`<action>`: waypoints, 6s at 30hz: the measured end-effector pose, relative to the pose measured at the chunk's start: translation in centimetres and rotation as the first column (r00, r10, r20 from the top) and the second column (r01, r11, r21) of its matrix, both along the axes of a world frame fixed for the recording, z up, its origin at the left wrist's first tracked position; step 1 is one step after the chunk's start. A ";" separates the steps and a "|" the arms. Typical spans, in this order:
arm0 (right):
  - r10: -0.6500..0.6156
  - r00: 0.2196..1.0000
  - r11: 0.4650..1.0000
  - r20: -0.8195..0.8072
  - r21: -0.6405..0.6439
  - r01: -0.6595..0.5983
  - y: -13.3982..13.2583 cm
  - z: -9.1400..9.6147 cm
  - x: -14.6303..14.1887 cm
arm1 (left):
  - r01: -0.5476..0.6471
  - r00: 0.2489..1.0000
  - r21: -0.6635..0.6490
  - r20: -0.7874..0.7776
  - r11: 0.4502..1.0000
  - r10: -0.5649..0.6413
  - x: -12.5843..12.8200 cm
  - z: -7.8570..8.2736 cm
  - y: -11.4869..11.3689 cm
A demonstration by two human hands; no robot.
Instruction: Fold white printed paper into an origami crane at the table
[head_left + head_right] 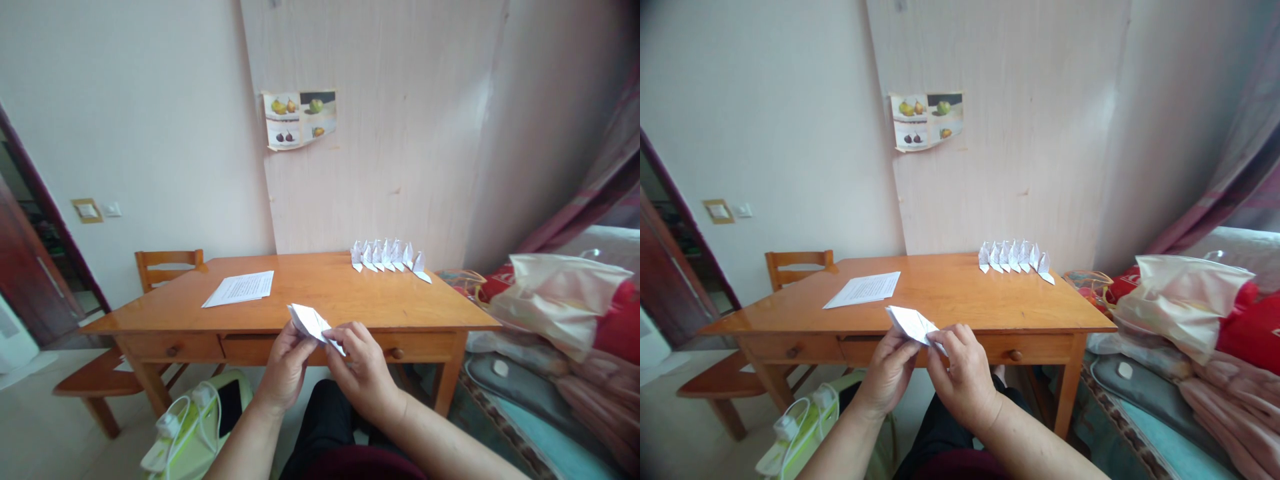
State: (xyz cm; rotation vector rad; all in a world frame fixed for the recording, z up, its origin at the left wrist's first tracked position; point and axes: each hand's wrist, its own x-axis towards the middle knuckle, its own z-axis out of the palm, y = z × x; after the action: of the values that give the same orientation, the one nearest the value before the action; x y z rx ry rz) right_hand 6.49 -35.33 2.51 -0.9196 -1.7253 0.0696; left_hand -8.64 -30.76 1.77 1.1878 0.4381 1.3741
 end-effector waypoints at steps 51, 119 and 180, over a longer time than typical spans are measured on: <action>0.078 0.683 0.716 -0.726 -0.436 -0.545 1.7 -3.0 0.4 | 0.032 0.999 -0.265 0.041 0.964 -0.022 1.9 -0.9 0.1; 0.103 0.507 0.784 -0.856 -0.244 -0.571 2.2 1.3 0.7 | 0.054 0.974 -0.127 -0.213 0.990 -0.081 2.7 -0.9 -2.4; 0.106 0.638 0.876 -0.763 -0.233 -0.423 1.9 1.8 0.8 | 0.078 0.953 -0.126 -0.283 0.989 -0.111 2.5 -1.7 -2.4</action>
State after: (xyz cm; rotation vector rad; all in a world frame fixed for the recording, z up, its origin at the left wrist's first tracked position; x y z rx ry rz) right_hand 7.30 -33.47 4.28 -0.7438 -1.0593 0.9141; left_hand -6.10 -33.20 0.05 1.3040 0.6492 1.0813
